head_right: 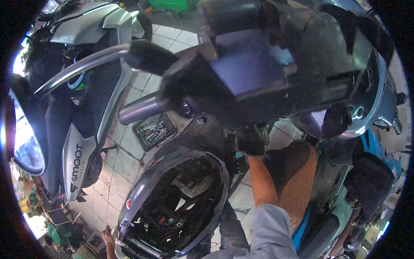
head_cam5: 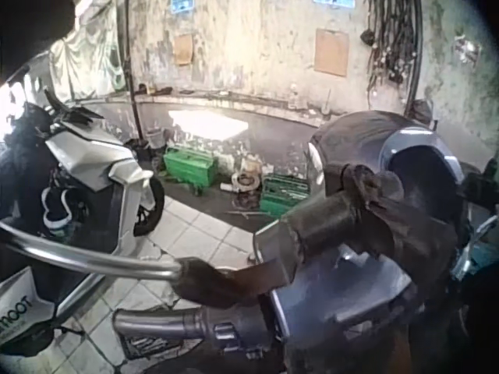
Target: The person unscrews and removes a electronic controller unit from the under-seat compartment of a scooter using a power wrench, then takes the unit to the floor to disassemble its metal casing by removing several small screws.
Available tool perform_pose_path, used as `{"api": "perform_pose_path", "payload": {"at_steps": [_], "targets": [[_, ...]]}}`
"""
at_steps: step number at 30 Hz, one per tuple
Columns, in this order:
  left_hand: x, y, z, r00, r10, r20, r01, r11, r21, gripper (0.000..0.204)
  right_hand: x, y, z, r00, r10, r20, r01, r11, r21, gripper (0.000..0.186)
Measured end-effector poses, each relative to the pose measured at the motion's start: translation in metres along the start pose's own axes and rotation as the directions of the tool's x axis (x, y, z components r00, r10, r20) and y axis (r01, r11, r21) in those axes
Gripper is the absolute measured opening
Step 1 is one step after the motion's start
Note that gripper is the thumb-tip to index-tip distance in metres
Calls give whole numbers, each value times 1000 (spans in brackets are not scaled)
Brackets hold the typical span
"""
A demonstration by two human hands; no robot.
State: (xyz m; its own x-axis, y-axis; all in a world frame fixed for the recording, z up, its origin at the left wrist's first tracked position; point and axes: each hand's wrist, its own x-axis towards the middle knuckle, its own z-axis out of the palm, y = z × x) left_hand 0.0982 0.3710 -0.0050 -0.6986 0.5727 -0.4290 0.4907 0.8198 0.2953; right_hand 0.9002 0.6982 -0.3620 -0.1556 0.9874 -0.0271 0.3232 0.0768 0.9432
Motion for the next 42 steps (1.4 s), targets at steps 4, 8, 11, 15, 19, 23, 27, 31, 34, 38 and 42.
{"api": "perform_pose_path", "payload": {"at_steps": [4,8,11,15,19,23,27,31,34,38,42], "targets": [[-16,-8,-4,993,17,-113,-24,998,-62,55,-7,30,-46,900,-378,218,-95,316,944,78],[-17,-27,-5,970,9,-244,-20,999,-40,52,3,21,-58,841,-517,159,125,473,872,83],[-13,-17,-3,982,22,-190,-8,997,74,51,3,-7,-16,918,-386,89,81,402,912,74],[-8,-12,-2,993,-25,-119,28,999,21,52,2,-10,11,902,-421,94,-2,214,977,62],[-16,-7,-8,987,25,-160,-34,998,-50,54,26,72,-48,832,-551,65,34,168,985,70],[-13,-8,-9,990,30,-135,-40,997,-70,56,4,89,-47,923,-385,-2,-43,-108,993,69],[-9,-17,-9,991,44,-130,-46,999,-14,54,-6,101,-56,917,-399,-16,-108,-287,952,74],[-11,2,-10,999,22,-25,-21,999,38,52,-53,146,-88,966,-259,-24,-63,-323,944,72],[-18,-5,-10,997,12,-81,-11,1000,15,51,-81,205,-124,987,-134,-94,50,-301,952,73],[-26,5,-19,998,-60,-23,62,995,73,44,-95,291,-184,933,-254,-257,150,-376,915,79],[-74,96,10,847,355,-396,-418,905,-84,42,-111,344,-258,824,-394,-408,232,-422,876,77]]}}
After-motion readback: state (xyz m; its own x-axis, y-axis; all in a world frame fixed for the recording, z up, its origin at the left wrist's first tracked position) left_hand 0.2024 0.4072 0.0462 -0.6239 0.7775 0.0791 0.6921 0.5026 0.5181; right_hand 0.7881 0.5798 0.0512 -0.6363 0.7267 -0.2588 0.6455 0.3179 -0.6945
